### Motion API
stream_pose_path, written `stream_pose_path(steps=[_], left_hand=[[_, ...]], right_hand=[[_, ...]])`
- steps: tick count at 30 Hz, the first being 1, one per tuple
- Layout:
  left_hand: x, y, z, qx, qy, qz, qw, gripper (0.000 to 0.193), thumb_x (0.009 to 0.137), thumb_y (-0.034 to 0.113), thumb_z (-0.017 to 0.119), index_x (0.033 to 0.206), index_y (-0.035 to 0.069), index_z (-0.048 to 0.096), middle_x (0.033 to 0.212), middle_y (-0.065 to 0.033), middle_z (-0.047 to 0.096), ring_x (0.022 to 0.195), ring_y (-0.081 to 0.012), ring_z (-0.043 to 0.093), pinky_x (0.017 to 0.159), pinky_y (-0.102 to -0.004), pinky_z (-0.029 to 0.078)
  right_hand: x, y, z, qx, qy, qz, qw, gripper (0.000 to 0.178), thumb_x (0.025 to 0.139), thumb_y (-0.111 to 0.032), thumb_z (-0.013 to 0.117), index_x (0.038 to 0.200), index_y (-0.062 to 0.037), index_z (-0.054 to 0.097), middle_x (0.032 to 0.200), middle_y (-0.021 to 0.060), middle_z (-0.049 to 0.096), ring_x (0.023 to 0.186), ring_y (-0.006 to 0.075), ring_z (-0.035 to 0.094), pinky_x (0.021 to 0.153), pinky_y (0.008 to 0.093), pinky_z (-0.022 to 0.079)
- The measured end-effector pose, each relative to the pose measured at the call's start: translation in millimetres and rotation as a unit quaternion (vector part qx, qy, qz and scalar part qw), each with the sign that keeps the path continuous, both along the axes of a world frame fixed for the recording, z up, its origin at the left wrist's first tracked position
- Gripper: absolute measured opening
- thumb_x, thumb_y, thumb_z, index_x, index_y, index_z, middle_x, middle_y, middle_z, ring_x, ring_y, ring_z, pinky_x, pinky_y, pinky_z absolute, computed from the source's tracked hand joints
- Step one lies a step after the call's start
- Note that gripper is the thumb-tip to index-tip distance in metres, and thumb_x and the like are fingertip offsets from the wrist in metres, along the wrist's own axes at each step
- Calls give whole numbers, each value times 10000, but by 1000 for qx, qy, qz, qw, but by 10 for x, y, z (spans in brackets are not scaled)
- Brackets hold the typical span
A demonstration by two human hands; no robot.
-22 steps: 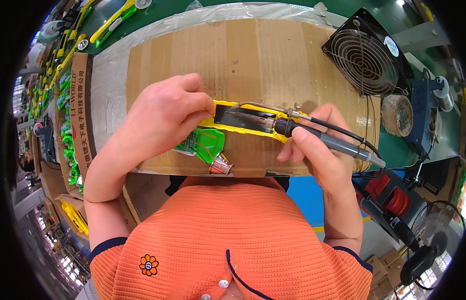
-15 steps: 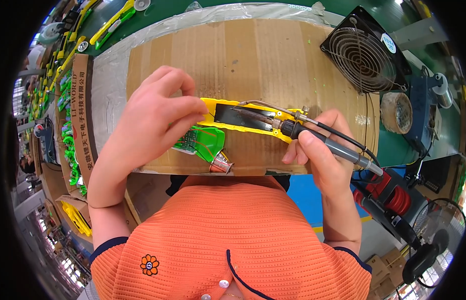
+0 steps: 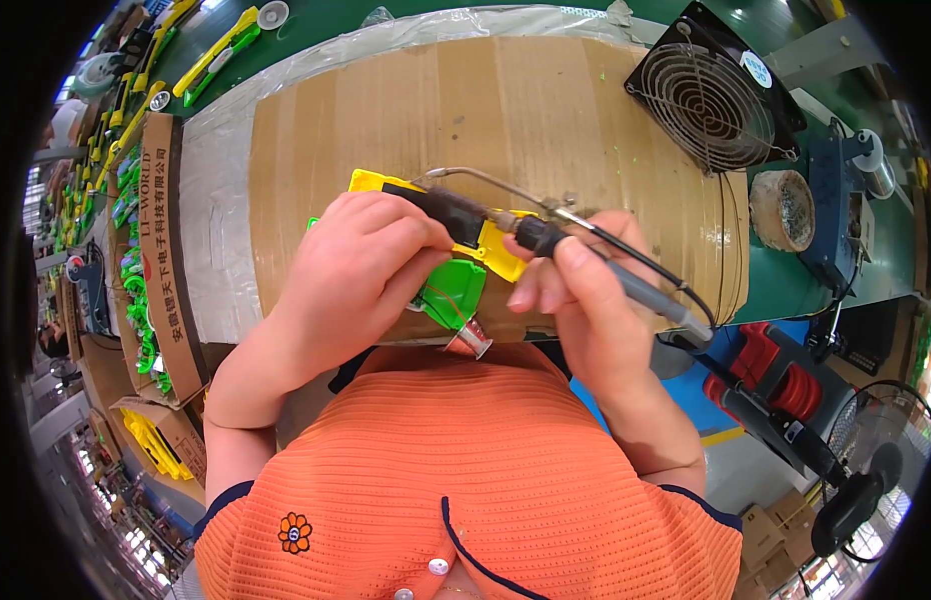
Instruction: Soldering wires to circuit boards and assembling components for solar-powered flashlights at a factory workstation.
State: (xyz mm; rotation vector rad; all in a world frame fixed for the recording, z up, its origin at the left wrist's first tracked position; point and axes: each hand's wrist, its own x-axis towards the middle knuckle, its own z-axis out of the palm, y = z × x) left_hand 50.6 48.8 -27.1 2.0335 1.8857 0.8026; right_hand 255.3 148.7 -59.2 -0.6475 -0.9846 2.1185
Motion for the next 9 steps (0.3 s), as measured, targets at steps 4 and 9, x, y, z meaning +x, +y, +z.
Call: stream_pose_path(steps=[4,9], left_hand=[[-23,76,-56,-32,-18,10,999,67,840,84,679,890,44,659,845,-103,647,800,-302,635,708,-393,510],[-44,155,36,-105,46,-10,993,73,848,95,675,908,53,675,850,-107,654,813,-302,646,722,-389,522]], right_hand=[[234,244,65,56,-9,-6,998,101,960,-92,557,954,-32,474,667,119,587,546,192,572,665,349,535],[409,482,203,126,-127,101,979,150,927,-87,598,956,-16,469,818,210,662,531,184,562,585,317,524]])
